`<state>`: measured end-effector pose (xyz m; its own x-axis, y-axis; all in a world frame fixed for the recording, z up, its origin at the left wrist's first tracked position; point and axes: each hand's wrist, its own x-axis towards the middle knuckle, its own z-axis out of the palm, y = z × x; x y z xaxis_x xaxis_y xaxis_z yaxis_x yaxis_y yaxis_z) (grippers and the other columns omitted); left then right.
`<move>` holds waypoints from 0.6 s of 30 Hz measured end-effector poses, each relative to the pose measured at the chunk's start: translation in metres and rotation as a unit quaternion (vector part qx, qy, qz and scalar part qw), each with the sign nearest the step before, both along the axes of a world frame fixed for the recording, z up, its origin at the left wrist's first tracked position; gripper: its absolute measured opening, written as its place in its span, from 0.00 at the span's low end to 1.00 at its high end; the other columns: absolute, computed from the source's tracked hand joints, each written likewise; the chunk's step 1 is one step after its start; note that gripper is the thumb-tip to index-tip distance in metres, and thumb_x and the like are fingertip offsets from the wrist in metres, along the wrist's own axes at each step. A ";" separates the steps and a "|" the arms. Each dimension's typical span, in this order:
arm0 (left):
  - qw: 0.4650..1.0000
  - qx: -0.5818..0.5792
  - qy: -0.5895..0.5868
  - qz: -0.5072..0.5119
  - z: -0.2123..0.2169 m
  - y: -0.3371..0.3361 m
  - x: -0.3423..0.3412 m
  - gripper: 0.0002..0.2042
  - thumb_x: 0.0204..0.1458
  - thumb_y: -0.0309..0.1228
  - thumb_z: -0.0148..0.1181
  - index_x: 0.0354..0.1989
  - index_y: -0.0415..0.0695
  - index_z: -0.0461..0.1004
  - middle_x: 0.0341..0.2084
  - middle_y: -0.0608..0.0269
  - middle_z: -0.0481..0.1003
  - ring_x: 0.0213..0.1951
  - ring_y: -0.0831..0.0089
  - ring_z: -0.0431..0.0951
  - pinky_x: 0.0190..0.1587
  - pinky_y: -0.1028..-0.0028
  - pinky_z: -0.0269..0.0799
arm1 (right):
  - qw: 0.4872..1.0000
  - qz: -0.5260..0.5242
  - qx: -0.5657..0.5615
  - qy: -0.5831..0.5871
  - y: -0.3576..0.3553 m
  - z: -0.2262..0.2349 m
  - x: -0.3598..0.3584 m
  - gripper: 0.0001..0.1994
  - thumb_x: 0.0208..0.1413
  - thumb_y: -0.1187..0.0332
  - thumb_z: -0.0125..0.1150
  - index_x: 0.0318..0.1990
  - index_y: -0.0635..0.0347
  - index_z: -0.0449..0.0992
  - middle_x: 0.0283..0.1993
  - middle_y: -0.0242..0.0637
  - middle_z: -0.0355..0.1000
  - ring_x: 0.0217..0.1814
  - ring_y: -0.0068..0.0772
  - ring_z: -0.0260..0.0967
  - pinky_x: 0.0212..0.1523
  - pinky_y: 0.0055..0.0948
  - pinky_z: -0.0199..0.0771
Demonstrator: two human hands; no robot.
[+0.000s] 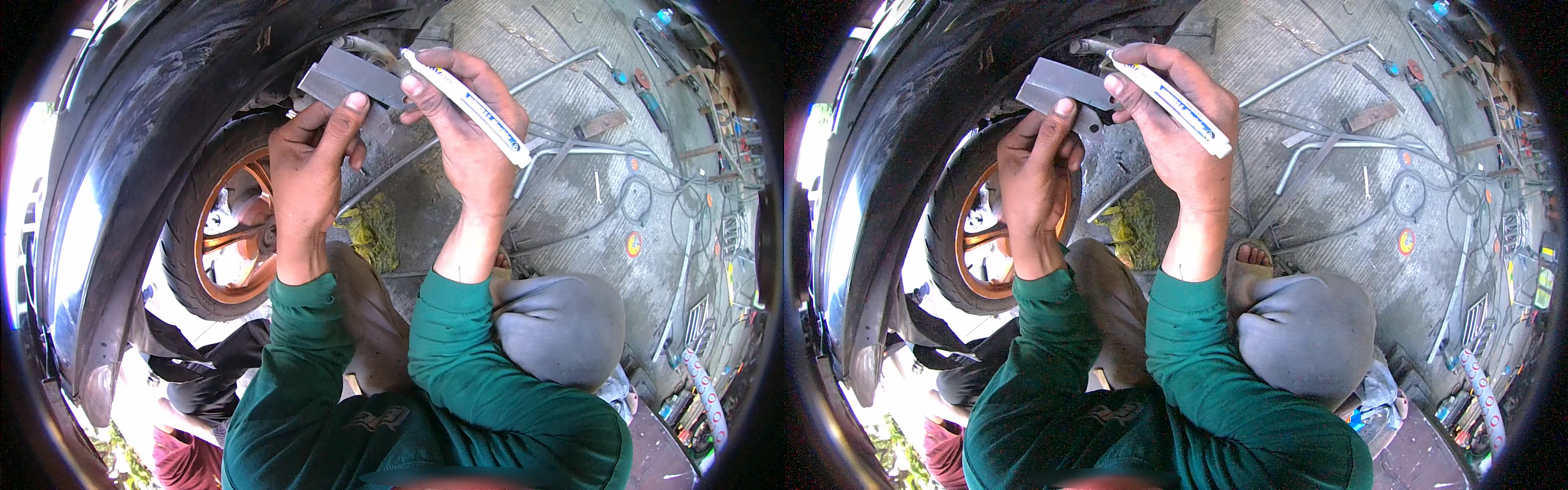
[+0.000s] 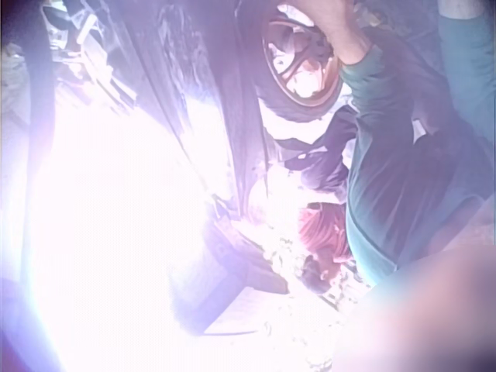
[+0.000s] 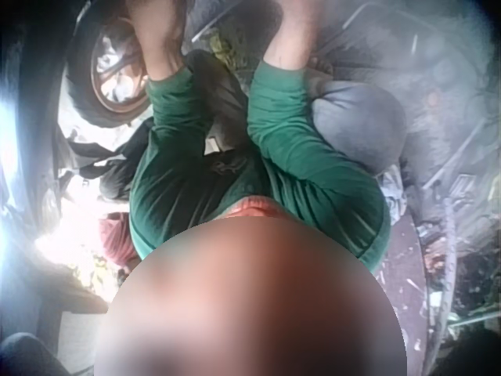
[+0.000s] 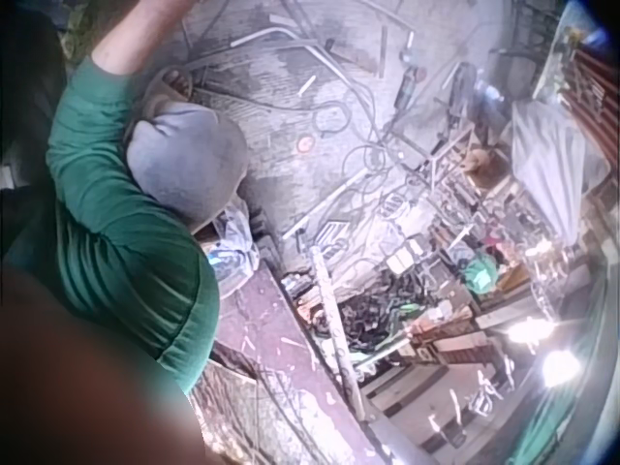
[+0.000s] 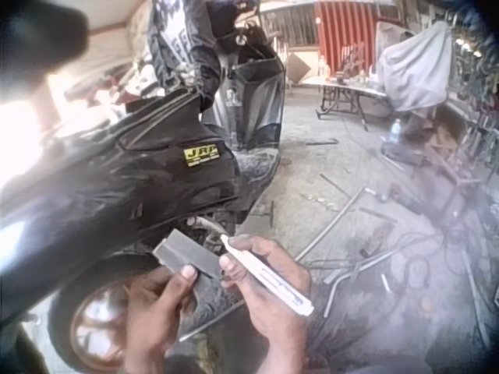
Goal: The person marks a small metal part with a white marker while seated on the floor next to a motorcycle. They repeatedly position the part against the motorcycle frame, mark it, and then move to a bench vise to clamp and adjust the part.
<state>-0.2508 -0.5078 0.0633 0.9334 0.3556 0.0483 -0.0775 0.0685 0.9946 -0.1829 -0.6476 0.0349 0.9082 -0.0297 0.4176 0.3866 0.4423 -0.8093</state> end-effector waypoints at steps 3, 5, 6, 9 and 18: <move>0.999 0.028 -0.027 0.017 -0.003 -0.003 -0.001 0.09 0.61 0.30 0.67 0.42 0.35 0.82 0.29 0.64 0.79 0.25 0.81 0.70 0.28 0.76 0.68 | 1.000 -0.010 -0.007 -0.012 0.002 0.000 -0.001 0.11 0.58 0.72 0.73 0.46 0.63 0.83 0.35 0.34 0.82 0.32 0.20 0.79 0.31 0.21 0.83; 0.999 0.032 -0.031 0.018 -0.004 -0.003 -0.001 0.09 0.60 0.29 0.68 0.42 0.34 0.82 0.30 0.62 0.80 0.26 0.79 0.73 0.29 0.74 0.71 | 1.000 -0.018 -0.012 -0.019 0.004 0.000 -0.001 0.10 0.57 0.72 0.73 0.46 0.63 0.83 0.35 0.35 0.82 0.31 0.20 0.79 0.31 0.21 0.82; 0.999 0.028 -0.034 0.019 -0.004 -0.003 -0.001 0.09 0.60 0.28 0.68 0.42 0.34 0.82 0.30 0.61 0.80 0.26 0.79 0.73 0.29 0.74 0.71 | 1.000 -0.019 -0.016 -0.019 0.004 0.000 -0.001 0.10 0.57 0.73 0.73 0.46 0.63 0.83 0.35 0.35 0.82 0.31 0.20 0.79 0.31 0.21 0.82; 0.999 0.027 -0.037 0.024 -0.005 -0.002 0.001 0.09 0.59 0.28 0.68 0.42 0.34 0.82 0.31 0.59 0.82 0.26 0.78 0.75 0.29 0.75 0.72 | 0.999 -0.029 -0.030 -0.030 0.006 -0.001 0.000 0.10 0.57 0.73 0.73 0.45 0.63 0.83 0.35 0.35 0.82 0.31 0.20 0.79 0.30 0.21 0.82; 0.998 0.038 -0.027 0.031 -0.005 0.002 0.003 0.10 0.58 0.29 0.70 0.40 0.33 0.82 0.32 0.56 0.82 0.25 0.76 0.77 0.29 0.75 0.73 | 0.997 -0.036 -0.049 -0.049 0.008 -0.008 0.002 0.09 0.56 0.74 0.73 0.44 0.62 0.84 0.35 0.34 0.81 0.31 0.19 0.79 0.30 0.20 0.79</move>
<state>-0.2475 -0.5058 0.0587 0.9052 0.4059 0.1261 -0.1321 -0.0132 0.9911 -0.1807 -0.6400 0.0273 0.8594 -0.0485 0.5091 0.4946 0.3317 -0.8033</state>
